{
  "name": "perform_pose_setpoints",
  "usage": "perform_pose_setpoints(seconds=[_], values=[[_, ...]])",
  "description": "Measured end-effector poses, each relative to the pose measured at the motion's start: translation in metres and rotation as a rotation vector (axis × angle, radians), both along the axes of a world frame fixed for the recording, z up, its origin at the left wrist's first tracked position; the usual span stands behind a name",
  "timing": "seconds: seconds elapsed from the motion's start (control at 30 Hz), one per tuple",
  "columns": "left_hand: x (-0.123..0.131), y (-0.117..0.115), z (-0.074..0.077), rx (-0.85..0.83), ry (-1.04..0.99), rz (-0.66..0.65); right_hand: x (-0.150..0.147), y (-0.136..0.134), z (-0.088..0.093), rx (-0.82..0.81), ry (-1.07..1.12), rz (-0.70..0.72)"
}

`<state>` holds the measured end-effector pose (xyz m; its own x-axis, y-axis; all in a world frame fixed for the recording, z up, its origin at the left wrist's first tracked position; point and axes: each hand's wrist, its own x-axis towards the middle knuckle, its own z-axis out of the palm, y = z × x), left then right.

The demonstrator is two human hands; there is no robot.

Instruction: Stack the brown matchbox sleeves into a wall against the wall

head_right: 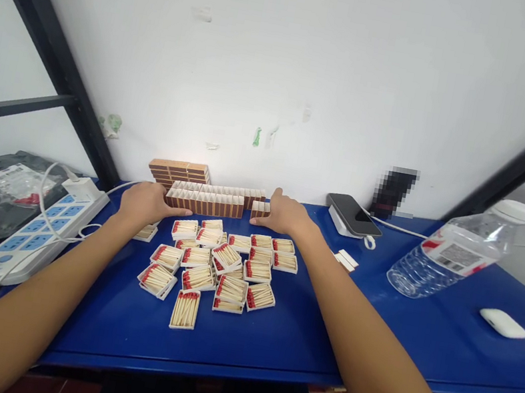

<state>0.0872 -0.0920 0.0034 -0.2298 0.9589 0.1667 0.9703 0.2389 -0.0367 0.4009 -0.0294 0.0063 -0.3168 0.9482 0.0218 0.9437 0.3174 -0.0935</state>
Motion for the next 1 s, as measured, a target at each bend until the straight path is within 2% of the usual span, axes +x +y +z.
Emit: perform_pose_setpoints(seconds=[0.37,0.83,1.0], values=[[0.000,0.000,0.000,-0.003,-0.004,-0.006,-0.007,0.007,-0.014,0.076,0.061,0.022],[-0.002,0.001,-0.003,0.012,0.003,-0.019,-0.016,0.004,-0.019,0.118,0.051,0.028],[-0.003,0.002,-0.004,0.007,-0.011,-0.020,-0.011,0.009,-0.022,0.120,0.088,0.043]])
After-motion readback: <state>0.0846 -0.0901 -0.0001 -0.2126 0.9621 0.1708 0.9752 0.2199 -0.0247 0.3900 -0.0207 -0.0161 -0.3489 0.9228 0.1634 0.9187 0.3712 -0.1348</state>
